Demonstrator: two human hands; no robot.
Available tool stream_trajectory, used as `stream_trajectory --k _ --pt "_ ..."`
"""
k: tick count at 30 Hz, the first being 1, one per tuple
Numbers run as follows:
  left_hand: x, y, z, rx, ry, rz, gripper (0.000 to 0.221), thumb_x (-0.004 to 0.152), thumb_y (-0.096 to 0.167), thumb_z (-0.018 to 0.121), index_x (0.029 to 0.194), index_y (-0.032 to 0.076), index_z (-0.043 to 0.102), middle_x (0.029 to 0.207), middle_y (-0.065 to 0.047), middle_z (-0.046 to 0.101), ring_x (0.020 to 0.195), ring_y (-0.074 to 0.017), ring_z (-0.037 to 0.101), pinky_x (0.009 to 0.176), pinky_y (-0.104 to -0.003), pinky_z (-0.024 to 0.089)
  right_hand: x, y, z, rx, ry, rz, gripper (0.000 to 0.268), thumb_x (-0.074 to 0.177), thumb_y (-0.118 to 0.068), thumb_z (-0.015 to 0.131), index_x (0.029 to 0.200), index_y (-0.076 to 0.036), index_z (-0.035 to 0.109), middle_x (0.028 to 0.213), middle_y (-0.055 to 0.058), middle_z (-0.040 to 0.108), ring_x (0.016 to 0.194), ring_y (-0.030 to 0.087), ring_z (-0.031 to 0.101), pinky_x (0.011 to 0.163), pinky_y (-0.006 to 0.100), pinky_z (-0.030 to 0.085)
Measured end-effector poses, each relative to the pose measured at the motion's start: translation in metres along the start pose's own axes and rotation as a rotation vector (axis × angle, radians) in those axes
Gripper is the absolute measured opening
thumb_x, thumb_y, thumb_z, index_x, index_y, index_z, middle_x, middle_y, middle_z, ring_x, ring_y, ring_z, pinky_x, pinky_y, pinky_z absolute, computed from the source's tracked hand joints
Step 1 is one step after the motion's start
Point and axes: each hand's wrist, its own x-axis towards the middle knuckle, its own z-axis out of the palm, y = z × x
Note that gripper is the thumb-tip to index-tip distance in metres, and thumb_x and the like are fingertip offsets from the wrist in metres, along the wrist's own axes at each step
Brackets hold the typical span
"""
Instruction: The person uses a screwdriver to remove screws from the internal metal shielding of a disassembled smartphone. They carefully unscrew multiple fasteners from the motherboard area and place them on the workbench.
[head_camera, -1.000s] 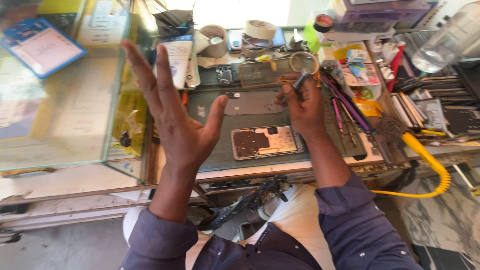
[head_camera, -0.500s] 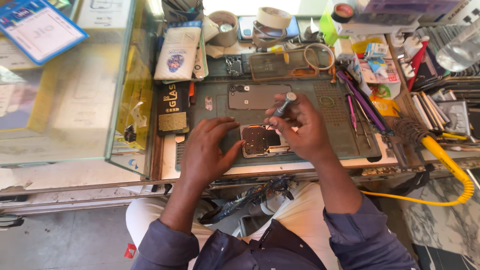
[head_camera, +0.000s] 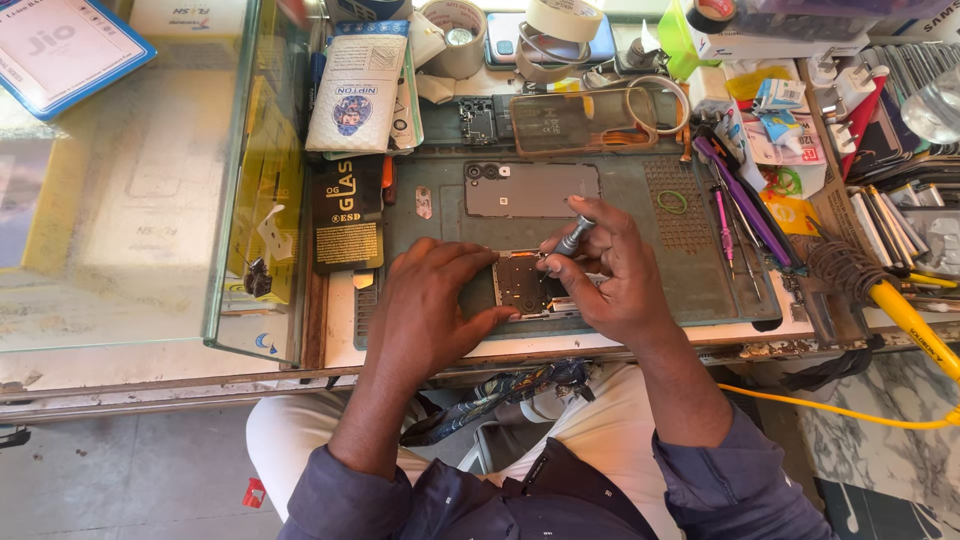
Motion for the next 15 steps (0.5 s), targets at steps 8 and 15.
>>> stream_trajectory --k 8,15 --pt "-0.0008 0.0012 0.0004 0.01 -0.006 -0.006 0.061 0.072 0.043 0.087 0.118 0.007 0.073 0.119 -0.01 0.072 0.109 -0.0334 0.061 0.094 -0.046 0.047 0.0011 0.0011 0.0008 -0.161 0.024 -0.154 0.065 0.095 0.003 0.077 0.149 -0.009 0.044 0.106 0.009 0.069 0.103 0.017 0.075 0.09 0.031 0.066" --pt "-0.0039 0.0036 -0.0033 -0.034 0.093 0.067 0.073 0.075 0.044 0.085 0.134 0.006 0.064 0.134 -0.012 0.065 0.118 -0.0344 0.059 0.098 -0.047 0.046 -0.0011 -0.0007 0.0055 -0.275 0.118 -0.23 0.066 0.086 -0.002 0.087 0.141 -0.01 0.053 0.11 0.011 0.071 0.095 0.014 0.074 0.08 0.027 0.065"
